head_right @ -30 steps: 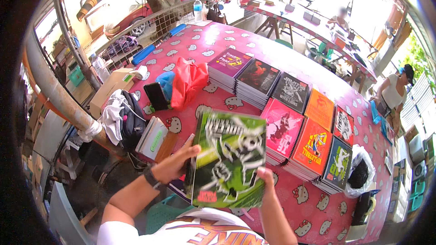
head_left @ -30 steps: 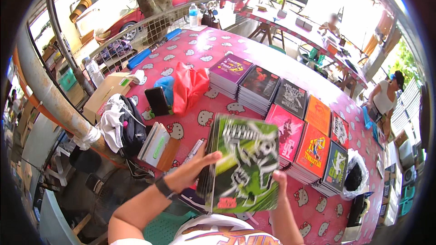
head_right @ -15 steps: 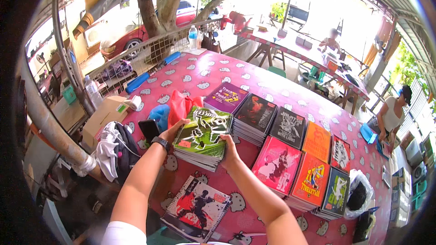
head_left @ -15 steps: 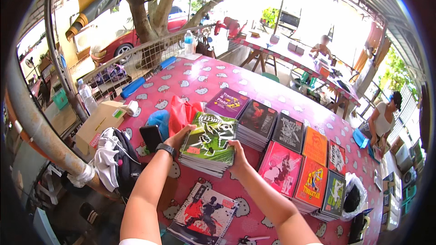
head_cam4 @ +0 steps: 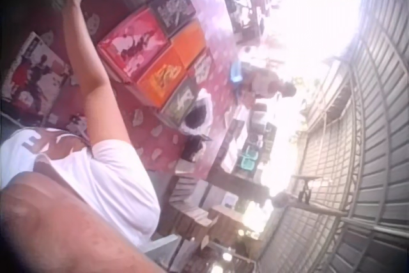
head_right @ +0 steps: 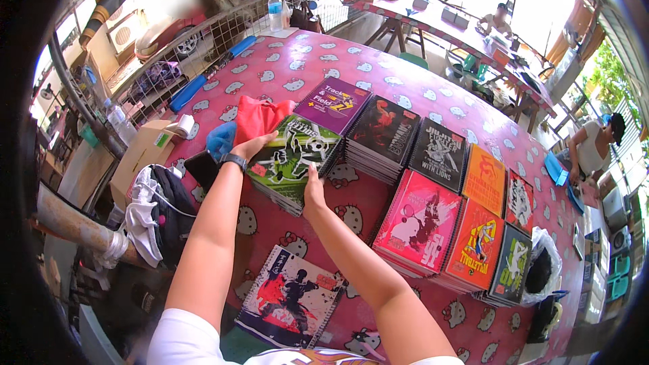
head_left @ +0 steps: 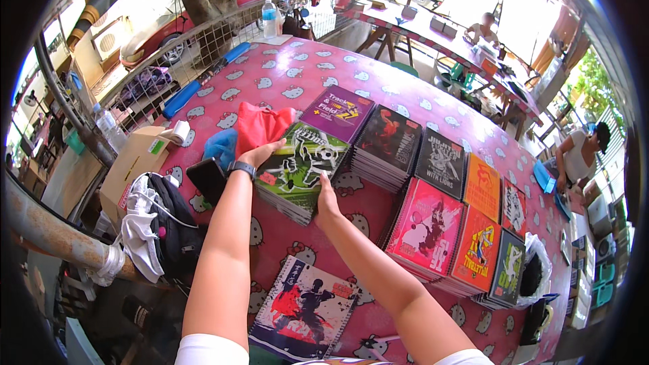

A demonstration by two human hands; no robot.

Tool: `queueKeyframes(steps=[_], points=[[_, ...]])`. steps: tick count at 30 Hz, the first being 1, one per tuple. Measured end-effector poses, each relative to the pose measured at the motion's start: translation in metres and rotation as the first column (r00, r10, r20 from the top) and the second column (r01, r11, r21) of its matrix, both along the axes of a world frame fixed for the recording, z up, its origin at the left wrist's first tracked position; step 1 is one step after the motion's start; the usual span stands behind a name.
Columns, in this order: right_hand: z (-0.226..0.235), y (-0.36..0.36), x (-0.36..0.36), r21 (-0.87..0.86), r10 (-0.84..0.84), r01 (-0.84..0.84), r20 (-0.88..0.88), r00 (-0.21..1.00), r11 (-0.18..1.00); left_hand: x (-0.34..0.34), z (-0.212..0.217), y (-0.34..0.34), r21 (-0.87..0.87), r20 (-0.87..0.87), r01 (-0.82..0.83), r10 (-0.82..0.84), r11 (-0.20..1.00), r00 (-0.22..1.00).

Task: The person organizes and stacks various sports-themed notebooks on a table, using a small pink tool to adjust the spiral bindings and moving items between stacks.

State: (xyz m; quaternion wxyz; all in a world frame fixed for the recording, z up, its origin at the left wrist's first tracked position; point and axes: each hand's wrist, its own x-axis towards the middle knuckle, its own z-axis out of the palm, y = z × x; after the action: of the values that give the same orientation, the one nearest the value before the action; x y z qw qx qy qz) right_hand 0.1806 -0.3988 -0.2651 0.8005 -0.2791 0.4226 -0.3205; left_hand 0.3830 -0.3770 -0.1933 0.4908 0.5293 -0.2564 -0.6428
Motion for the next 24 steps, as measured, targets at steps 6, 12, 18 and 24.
queueKeyframes(steps=[6, 12, 18, 24], points=[[0.030, 0.015, -0.018, -0.056, 0.241, -0.241, 0.002, 0.970, 0.969, 0.020, 0.011, -0.001, 0.017, 0.891, -0.164, 0.059, 0.986, 0.449], [0.139, 0.104, -0.195, -0.594, 0.136, -0.192, -0.138, 0.981, 0.781, -0.119, 0.115, 0.115, -0.465, 0.741, -0.149, 0.476, 0.873, 0.474], [0.076, 0.214, -0.293, -0.250, 0.205, -0.290, -0.317, 0.926, 0.924, -0.181, 0.058, 0.267, 0.016, 0.793, 0.062, -0.050, 0.998, 0.607], [0.068, 0.247, -0.316, -0.519, -0.109, -0.799, -0.852, 0.512, 0.305, -0.191, 0.029, 0.316, -0.034, 0.399, -0.023, 0.035, 0.999, 0.916]])
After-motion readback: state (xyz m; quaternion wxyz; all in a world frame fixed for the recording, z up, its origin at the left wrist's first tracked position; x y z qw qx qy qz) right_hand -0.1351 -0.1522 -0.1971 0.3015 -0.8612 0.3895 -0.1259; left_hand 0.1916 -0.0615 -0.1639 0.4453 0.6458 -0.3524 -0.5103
